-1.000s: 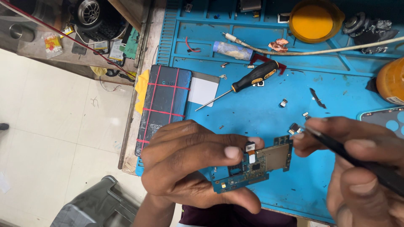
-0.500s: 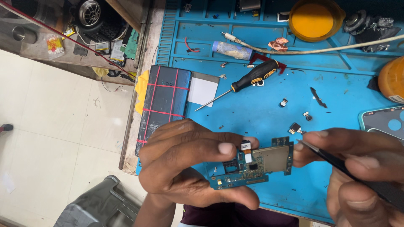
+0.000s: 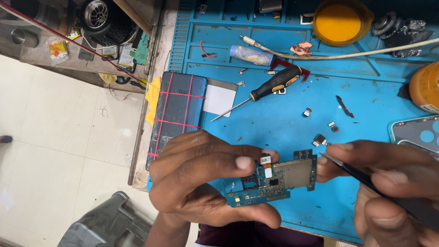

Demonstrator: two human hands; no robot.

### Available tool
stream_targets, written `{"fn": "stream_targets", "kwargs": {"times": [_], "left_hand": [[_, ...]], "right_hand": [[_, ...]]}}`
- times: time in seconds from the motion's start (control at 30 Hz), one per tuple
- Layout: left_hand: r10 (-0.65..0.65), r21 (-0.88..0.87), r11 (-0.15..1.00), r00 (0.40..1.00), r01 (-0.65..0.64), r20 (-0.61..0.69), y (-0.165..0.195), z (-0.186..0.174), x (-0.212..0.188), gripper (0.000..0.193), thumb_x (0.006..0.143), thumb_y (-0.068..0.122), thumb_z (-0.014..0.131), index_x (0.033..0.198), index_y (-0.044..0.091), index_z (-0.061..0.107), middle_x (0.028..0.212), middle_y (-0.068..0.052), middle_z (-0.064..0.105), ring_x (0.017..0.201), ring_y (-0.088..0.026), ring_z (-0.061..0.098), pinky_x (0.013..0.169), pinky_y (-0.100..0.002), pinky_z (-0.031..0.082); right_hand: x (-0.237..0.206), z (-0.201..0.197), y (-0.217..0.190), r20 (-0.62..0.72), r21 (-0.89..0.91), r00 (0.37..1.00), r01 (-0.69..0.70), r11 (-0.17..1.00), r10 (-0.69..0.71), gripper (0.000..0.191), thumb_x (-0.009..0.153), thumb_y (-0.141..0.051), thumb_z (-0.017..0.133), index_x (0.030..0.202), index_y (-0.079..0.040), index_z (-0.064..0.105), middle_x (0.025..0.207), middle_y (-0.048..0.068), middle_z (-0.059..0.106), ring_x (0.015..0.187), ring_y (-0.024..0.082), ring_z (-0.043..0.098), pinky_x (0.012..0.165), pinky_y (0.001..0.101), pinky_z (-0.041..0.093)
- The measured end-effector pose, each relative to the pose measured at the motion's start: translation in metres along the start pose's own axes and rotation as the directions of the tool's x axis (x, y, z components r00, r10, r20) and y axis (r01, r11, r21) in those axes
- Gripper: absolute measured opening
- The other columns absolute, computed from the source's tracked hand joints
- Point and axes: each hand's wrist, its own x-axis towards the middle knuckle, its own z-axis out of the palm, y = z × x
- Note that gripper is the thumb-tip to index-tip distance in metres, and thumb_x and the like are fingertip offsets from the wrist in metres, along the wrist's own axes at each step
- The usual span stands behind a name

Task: The person repairs a disassembled smartphone at a workbench. They use tweezers to work on the exposed motherboard, manipulate small components and connectors with their fingers, handle the phone body and battery, and use a screwdriver on the opened phone.

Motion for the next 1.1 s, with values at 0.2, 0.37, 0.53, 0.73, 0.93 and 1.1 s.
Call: {"fn": "stream_targets", "kwargs": {"times": [0.2, 0.37, 0.53, 0.73, 0.93, 1.1], "left_hand": [[0.000, 0.017, 1.000, 1.000, 0.000, -0.022, -0.004, -0.001, -0.004, 0.057, 0.074, 0.043, 0.090, 0.110, 0.006, 0.064, 0.094, -0.012, 0.080, 0.085, -0.019, 0.085, 0.066, -0.023, 0.066], [-0.022, 0.076, 0.997, 0.999, 0.026, -0.042, -0.004, -0.003, -0.001, 0.054, 0.074, 0.043, 0.087, 0.104, 0.005, 0.063, 0.093, -0.013, 0.081, 0.090, -0.021, 0.085, 0.064, -0.023, 0.066], [-0.104, 0.113, 0.989, 0.994, 0.099, 0.039, 0.005, -0.012, 0.008, 0.061, 0.081, 0.041, 0.087, 0.122, 0.011, 0.054, 0.099, -0.011, 0.078, 0.095, -0.020, 0.082, 0.073, -0.024, 0.064], [-0.360, -0.019, 0.932, 0.919, 0.362, -0.162, 0.006, 0.003, -0.011, 0.074, 0.083, 0.034, 0.091, 0.134, 0.009, 0.043, 0.123, -0.023, 0.067, 0.117, -0.033, 0.070, 0.097, -0.041, 0.060], [-0.817, -0.754, -0.284, 0.262, 0.592, 0.514, -0.050, -0.077, -0.043, 0.074, 0.101, 0.036, 0.068, 0.158, 0.003, 0.034, 0.148, -0.039, 0.043, 0.123, -0.067, 0.058, 0.094, -0.067, 0.048], [-0.573, -0.683, -0.606, 0.372, 0.407, 0.730, -0.107, -0.105, -0.086, 0.064, 0.109, 0.032, 0.059, 0.157, 0.004, 0.028, 0.156, -0.037, 0.031, 0.134, -0.073, 0.040, 0.103, -0.078, 0.032]], "right_hand": [[0.002, 0.012, 0.001, -0.032, 0.045, 0.996, 0.083, 0.996, -0.081, 0.018, 0.117, -0.024, 0.059, 0.134, -0.017, 0.059, 0.130, 0.022, 0.065, 0.103, 0.027, 0.076, 0.090, 0.0422, 0.063], [0.012, 0.028, 0.002, -0.057, 0.050, 0.992, 0.118, 0.992, -0.115, 0.018, 0.117, -0.022, 0.060, 0.134, -0.014, 0.059, 0.127, 0.023, 0.066, 0.112, 0.029, 0.075, 0.097, 0.0458, 0.062], [0.028, 0.031, -0.021, -0.053, 0.114, 0.993, 0.110, 0.987, -0.104, 0.021, 0.112, -0.014, 0.064, 0.131, -0.009, 0.058, 0.123, 0.025, 0.069, 0.114, 0.034, 0.074, 0.095, 0.0487, 0.063], [0.045, 0.038, -0.027, -0.081, 0.316, 0.989, 0.143, 0.938, -0.123, 0.018, 0.107, -0.011, 0.065, 0.122, -0.004, 0.057, 0.125, 0.025, 0.066, 0.118, 0.034, 0.071, 0.099, 0.0503, 0.065], [0.066, 0.034, -0.025, 0.147, 0.125, 0.988, -0.075, 0.989, 0.056, 0.014, 0.102, -0.013, 0.058, 0.114, -0.007, 0.052, 0.125, 0.016, 0.064, 0.108, 0.025, 0.067, 0.098, 0.0397, 0.056], [0.067, 0.031, -0.021, 0.229, -0.388, 0.960, 0.243, 0.889, -0.163, 0.018, 0.103, -0.010, 0.068, 0.118, -0.011, 0.058, 0.130, 0.007, 0.065, 0.115, 0.025, 0.068, 0.097, 0.0380, 0.053]]}}
